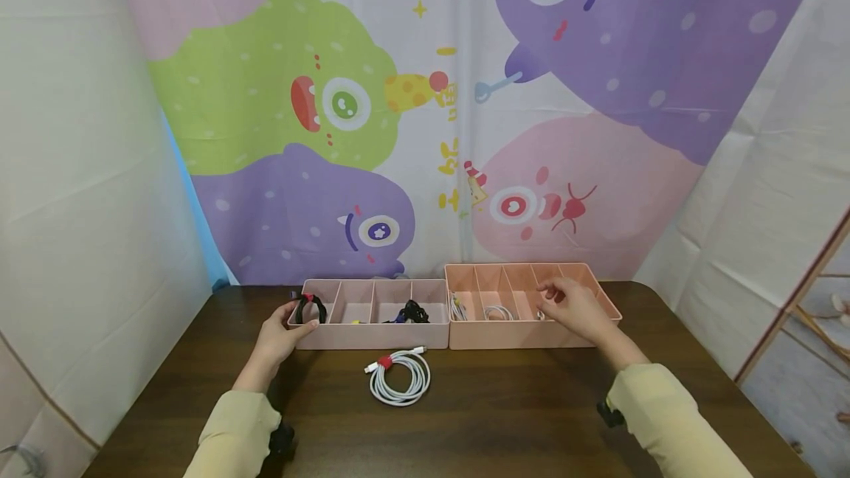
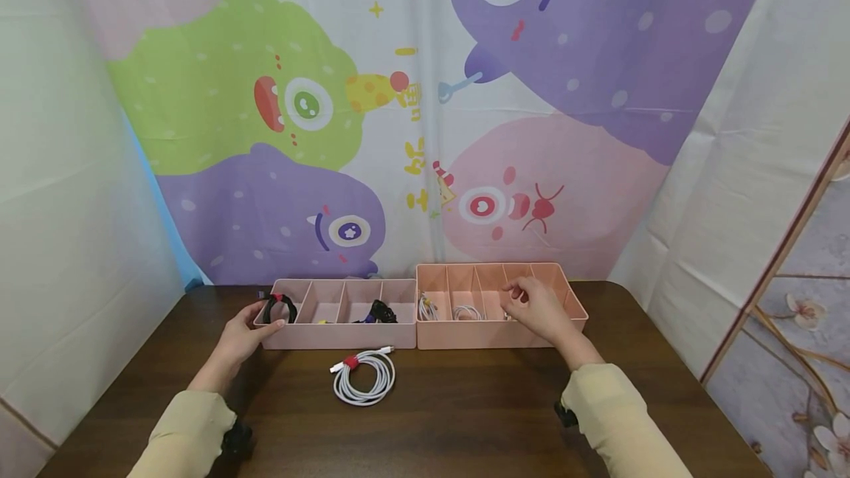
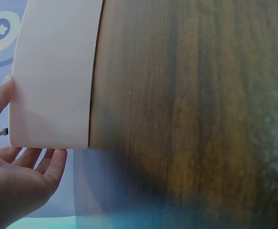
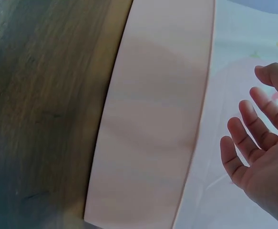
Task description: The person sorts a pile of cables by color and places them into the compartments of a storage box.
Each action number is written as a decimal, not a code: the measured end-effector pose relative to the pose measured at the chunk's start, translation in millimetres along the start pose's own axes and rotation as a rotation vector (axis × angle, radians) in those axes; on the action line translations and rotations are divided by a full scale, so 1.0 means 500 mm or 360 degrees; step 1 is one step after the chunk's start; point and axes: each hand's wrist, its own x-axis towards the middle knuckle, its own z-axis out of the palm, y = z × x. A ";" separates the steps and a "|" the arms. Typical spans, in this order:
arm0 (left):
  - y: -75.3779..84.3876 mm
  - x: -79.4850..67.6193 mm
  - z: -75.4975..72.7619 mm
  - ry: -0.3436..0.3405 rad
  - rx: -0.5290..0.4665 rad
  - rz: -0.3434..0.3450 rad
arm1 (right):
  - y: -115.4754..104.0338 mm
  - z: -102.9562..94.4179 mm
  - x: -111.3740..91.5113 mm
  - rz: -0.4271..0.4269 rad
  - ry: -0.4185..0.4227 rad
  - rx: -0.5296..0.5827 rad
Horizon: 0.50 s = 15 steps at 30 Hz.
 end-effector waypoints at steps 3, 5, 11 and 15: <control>-0.001 0.001 0.000 0.0001 0.0003 0.0005 | -0.008 -0.004 0.000 -0.0026 0.0014 0.0000; -0.001 0.001 0.000 0.0001 0.0004 0.0007 | -0.014 -0.007 0.000 -0.0032 0.0019 -0.0008; -0.001 0.001 0.001 -0.0001 0.0009 0.0004 | -0.039 -0.012 -0.003 -0.0045 0.0056 -0.0021; -0.001 0.001 0.000 -0.0001 0.0010 0.0000 | -0.053 -0.013 -0.005 -0.0068 0.0083 0.0013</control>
